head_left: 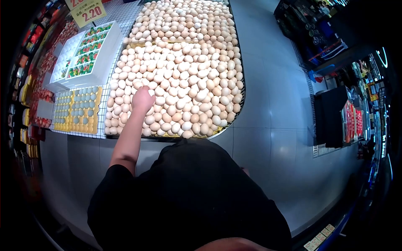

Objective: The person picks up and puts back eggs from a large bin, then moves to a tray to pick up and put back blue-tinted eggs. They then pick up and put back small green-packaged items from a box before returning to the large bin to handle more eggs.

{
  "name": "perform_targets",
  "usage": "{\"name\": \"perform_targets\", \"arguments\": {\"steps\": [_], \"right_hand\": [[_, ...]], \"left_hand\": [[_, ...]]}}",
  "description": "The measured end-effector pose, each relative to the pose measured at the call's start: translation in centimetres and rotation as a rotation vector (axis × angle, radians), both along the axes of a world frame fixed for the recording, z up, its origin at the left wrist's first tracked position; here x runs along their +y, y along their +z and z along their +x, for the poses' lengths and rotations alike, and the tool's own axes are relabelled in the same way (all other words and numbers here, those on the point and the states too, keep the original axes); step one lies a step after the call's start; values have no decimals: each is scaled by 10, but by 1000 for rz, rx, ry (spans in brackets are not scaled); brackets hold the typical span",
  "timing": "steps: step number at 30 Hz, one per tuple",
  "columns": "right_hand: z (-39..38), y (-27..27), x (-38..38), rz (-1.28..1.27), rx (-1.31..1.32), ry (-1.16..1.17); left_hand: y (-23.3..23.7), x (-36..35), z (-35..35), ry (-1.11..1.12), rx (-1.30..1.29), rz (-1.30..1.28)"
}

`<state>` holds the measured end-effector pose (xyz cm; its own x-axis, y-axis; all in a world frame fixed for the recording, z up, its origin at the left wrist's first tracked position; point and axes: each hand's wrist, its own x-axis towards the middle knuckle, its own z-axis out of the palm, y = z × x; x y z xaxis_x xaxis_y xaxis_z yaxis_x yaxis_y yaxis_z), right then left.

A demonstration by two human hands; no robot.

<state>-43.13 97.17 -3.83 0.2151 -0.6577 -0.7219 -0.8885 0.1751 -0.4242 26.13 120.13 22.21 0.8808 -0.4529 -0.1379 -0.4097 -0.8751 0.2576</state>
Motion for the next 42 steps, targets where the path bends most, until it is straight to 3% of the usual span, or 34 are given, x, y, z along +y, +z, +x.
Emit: {"name": "perform_targets", "arguments": {"steps": [6, 11, 12, 16, 17, 19, 21, 23, 25, 31, 36, 38, 42], "right_hand": [[24, 13, 20, 5, -4, -74], [-4, -42, 35, -6, -10, -54], [-17, -65, 37, -26, -1, 40], [-42, -96, 43, -50, -3, 232], [-43, -91, 42, -50, -5, 227], [-31, -45, 36, 81, 97, -25], [-42, -53, 31, 84, 94, -36], [-59, -68, 26, 91, 91, -44], [-75, -81, 23, 47, 83, 117], [-93, -67, 17, 107, 210, 72], [-142, -143, 12, 43, 72, 250], [-148, -151, 4, 58, -28, 271], [-160, -145, -14, 72, 86, 413]], "left_hand": [[10, 6, 0, 0, -63, -100], [60, -16, -53, 88, -13, -353], [51, -19, -61, -99, -118, -438], [35, -58, -112, -333, -77, -386], [33, -64, -120, -400, -57, -373], [21, -76, -126, -445, -54, -359], [10, -86, -132, -491, -49, -344], [2, -90, -137, -482, -123, -287], [0, -94, -141, -499, -168, -287], [-2, -112, -154, -358, -211, -147], [-12, -126, -163, -261, -302, -108], [-18, -133, -167, -239, -319, -98], [-11, -138, -180, -195, -307, -72]]}}
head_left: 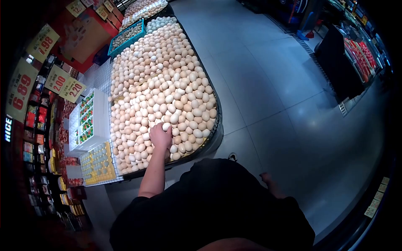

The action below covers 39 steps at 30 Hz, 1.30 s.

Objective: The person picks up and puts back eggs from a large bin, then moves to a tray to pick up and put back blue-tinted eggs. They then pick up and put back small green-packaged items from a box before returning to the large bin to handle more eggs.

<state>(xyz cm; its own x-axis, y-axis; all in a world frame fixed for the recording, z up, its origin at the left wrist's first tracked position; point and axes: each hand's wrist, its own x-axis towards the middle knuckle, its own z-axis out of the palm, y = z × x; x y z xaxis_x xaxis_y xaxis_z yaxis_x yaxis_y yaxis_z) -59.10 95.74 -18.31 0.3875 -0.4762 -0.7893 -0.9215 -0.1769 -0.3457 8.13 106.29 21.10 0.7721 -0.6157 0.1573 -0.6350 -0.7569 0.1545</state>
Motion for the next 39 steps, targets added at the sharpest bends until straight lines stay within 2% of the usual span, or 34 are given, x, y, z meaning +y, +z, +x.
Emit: {"name": "perform_targets", "arguments": {"steps": [2, 6, 8, 9, 11, 13, 15, 17, 19, 23, 25, 26, 27, 28, 29, 30, 31, 33, 34, 36, 37, 38, 39], "right_hand": [[-7, -2, -13, -26, 16, 46], [-7, 37, -28, -181, -13, 29], [9, 64, -33, -96, -18, -322], [19, 83, -30, -108, -12, -321], [36, 122, -24, 45, 64, -593], [25, 99, -12, -1, 46, -487], [32, 126, 2, 2, 65, -399], [26, 136, 17, 20, 86, -318], [15, 131, 34, -66, 35, -255], [1, 156, 55, -54, 64, -351], [-9, 165, 54, 44, 136, -141], [-47, 80, 64, 81, 72, -192], [-68, 36, 74, 119, 10, -244], [-74, 31, 81, 160, -52, -295], [-79, 33, 69, 126, 11, -189], [-75, 59, 56, 90, 73, -79], [-61, 112, 42, 56, 132, 29], [-92, 21, 29, -64, -26, 308], [-98, 12, 22, -146, -103, 441], [-105, 6, -15, -110, -97, 245], [-99, 27, -34, -96, -98, 145], [-94, 58, -54, -99, -102, 149], [-91, 87, -74, -18, -105, -139]], "left_hand": [[1, -2, -3, 8, 30, -47], [-17, 10, 3, -33, 11, -109], [-13, 13, -9, -54, -1, -186], [-8, 14, -17, -79, -16, -254], [0, 18, -32, -129, 24, -302], [5, 25, -49, -225, 90, -376], [8, 34, -68, -314, 158, -444], [4, 41, -86, -350, 248, -468], [-2, 46, -102, -463, 313, -469], [-12, 52, -128, -558, 438, -416], [-14, 52, -139, -573, 467, -416], [-12, 52, -143, -600, 495, -393], [-10, 50, -146, -628, 521, -368], [-8, 48, -149, -606, 547, -347], [-7, 45, -152, -607, 537, -347], [-9, 42, -155, -587, 545, -326], [-12, 37, -158, -568, 555, -305], [-15, 23, -171, -551, 554, -293], [-17, 13, -179, -534, 571, -289], [-17, -15, -197, -508, 619, -259], [-18, -32, -207, -506, 615, -262], [-23, -49, -217, -506, 601, -262], [-25, -67, -226, -504, 586, -262]]}}
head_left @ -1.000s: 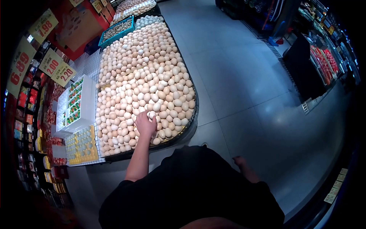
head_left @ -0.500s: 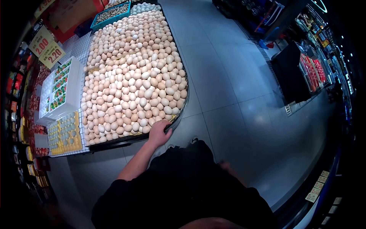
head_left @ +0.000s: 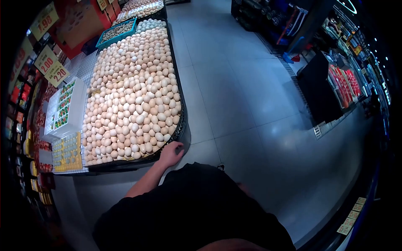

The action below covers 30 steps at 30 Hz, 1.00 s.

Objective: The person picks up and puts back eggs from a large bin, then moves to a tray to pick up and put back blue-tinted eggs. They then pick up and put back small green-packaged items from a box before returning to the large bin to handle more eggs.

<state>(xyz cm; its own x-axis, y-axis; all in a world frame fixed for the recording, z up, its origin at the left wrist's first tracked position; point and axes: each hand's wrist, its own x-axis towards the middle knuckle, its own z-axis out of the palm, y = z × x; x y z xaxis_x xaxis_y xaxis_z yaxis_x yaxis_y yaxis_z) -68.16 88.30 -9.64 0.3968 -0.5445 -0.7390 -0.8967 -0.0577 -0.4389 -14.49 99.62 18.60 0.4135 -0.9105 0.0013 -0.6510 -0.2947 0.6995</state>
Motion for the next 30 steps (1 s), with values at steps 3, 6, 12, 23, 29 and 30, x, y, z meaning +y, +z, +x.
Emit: {"name": "perform_targets", "arguments": {"steps": [3, 6, 12, 23, 29, 30], "right_hand": [[-21, 2, -47, 18, -14, -337], [-64, 7, -74, 30, -46, -434], [-196, -77, -97, 42, 7, -335], [-221, -85, -156, -146, -56, 262], [-137, -97, -253, 59, 18, -269], [-128, -98, -273, 98, 6, -312]], "left_hand": [[-3, -64, -33, 6, 0, -3], [-14, -119, -59, -24, 14, 24], [-10, -190, -95, -9, 32, 131], [-30, -252, -103, 88, 81, 196], [-56, -318, -67, 73, 60, 195], [-58, -330, -58, 112, 66, 168]]}}
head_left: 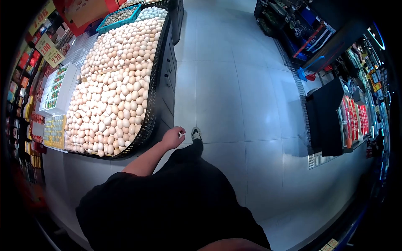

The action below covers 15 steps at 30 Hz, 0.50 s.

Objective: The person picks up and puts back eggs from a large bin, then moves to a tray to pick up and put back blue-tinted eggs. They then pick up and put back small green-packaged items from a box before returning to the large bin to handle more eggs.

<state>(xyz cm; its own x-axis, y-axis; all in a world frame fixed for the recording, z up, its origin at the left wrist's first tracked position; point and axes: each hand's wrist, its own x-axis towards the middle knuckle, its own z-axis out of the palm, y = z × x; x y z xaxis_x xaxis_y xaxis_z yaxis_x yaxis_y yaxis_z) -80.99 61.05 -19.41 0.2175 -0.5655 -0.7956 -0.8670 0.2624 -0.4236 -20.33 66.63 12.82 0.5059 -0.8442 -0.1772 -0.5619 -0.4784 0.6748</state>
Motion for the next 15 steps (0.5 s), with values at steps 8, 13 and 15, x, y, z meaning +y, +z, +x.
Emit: {"name": "perform_targets", "arguments": {"steps": [8, 13, 15], "right_hand": [[53, 46, -157, -81, 76, 216], [86, 76, -256, -313, 206, 684], [118, 94, -296, -219, 83, 428]], "left_hand": [[-29, -111, 108, 107, 69, 5], [-32, -185, 186, 148, 86, -10], [-28, -209, 211, 127, 75, 25]]}}
